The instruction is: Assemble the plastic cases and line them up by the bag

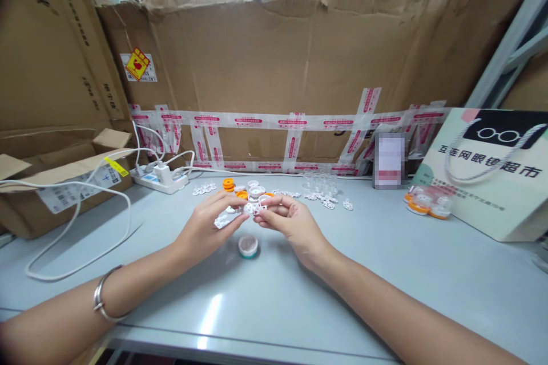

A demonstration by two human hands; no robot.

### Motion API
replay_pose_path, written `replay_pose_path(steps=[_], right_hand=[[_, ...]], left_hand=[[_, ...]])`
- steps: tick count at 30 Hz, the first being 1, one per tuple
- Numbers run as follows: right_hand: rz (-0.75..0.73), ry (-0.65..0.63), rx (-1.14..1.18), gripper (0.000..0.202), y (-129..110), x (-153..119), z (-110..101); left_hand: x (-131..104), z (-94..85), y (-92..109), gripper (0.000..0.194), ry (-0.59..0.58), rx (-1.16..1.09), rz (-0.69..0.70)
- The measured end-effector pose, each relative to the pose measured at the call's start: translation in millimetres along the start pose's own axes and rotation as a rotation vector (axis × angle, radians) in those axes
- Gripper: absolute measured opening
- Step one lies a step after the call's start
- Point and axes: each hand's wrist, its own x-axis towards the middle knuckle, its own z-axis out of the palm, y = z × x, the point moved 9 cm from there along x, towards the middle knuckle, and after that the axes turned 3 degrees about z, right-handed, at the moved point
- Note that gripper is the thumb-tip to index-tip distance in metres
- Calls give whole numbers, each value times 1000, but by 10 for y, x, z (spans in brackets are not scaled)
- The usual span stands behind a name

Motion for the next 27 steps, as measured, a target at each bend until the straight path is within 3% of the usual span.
replay_pose_path(steps=[14, 27], right_hand=[[46, -79, 51, 26, 72, 1, 84], [87, 14, 110, 17, 43, 1, -51]], left_hand=[[-17, 47, 19, 12, -9, 1, 52], [12, 4, -60, 12, 10, 3, -27]])
